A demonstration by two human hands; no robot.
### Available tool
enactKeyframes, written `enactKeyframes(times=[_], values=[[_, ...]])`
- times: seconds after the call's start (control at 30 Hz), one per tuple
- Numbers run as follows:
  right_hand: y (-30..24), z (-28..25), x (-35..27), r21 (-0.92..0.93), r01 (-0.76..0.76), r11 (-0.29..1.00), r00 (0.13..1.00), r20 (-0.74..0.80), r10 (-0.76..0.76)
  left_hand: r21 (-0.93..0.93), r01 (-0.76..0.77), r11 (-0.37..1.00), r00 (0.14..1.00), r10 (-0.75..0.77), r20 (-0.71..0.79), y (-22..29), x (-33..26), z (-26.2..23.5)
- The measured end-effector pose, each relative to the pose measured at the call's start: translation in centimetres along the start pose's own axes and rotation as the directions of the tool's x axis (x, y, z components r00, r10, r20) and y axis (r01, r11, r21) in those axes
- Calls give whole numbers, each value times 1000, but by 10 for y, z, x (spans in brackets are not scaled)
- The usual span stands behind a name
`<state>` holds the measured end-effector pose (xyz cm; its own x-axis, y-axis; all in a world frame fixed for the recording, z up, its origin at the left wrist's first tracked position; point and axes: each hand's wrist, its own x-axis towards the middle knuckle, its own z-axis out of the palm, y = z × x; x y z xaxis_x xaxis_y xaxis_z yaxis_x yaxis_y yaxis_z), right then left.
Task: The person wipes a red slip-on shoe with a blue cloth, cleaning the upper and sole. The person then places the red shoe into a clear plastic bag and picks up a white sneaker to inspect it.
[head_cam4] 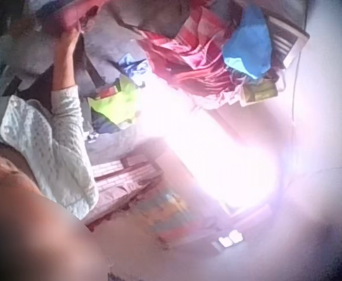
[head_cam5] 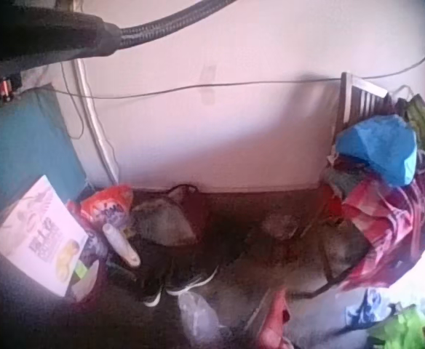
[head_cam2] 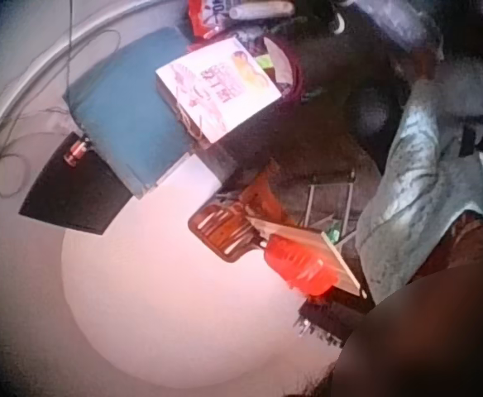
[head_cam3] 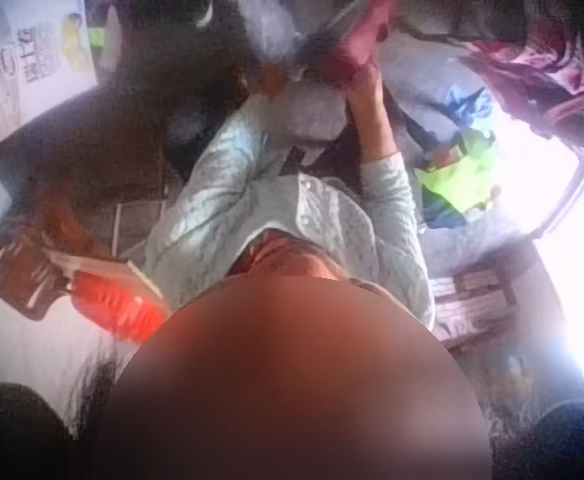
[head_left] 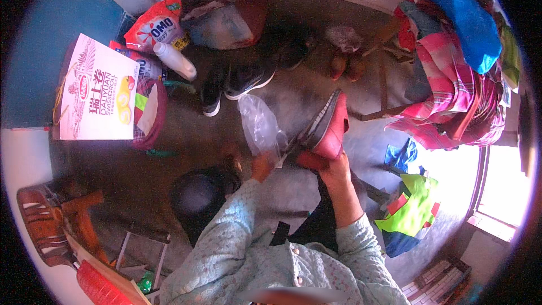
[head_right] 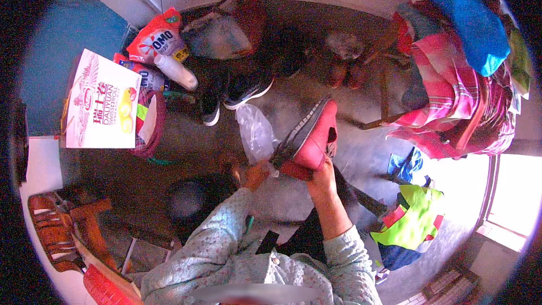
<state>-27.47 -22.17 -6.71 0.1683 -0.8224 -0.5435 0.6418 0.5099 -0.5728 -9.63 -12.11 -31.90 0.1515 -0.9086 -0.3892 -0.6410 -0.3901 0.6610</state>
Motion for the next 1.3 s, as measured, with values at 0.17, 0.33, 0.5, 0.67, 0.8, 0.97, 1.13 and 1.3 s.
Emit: enactKeyframes(times=[0.17, 0.33, 0.5, 0.67, 0.8, 0.97, 1.13, 1.3], values=[[6, 3, -4, -5, -44, 999, 998, -54, 44, 106, -41, 994, 925, -2, 381, 22, -9, 4], [6, 12, -12, -6, -73, 997, 997, -16, 73, -108, -51, 993, 967, 76, 242, 10, -1, 27], [1, 17, -10, 9, -76, 997, 997, 3, 76, -386, -153, 910, 984, 104, -145, 3, 15, 42], [1, 4, -7, -18, -35, 999, 999, -36, 35, -80, 10, 997, 982, -25, -189, 59, 3, -34], [3, 10, -3, -16, -35, 999, 999, 39, 35, -3, -23, 1000, 945, 21, -327, 74, 8, -72], [4, 12, 4, 12, 62, 998, 981, 182, -63, 44, -299, 953, 845, 286, -451, 103, 17, -135], [-8, 29, 4, 49, 29, 998, 933, 356, -44, -79, -433, 898, 843, 373, -387, 158, -1, -227], [-11, 19, 1, 51, 204, 978, 878, 431, -206, -507, -109, 855, 993, 76, -86, 178, -19, -285]])
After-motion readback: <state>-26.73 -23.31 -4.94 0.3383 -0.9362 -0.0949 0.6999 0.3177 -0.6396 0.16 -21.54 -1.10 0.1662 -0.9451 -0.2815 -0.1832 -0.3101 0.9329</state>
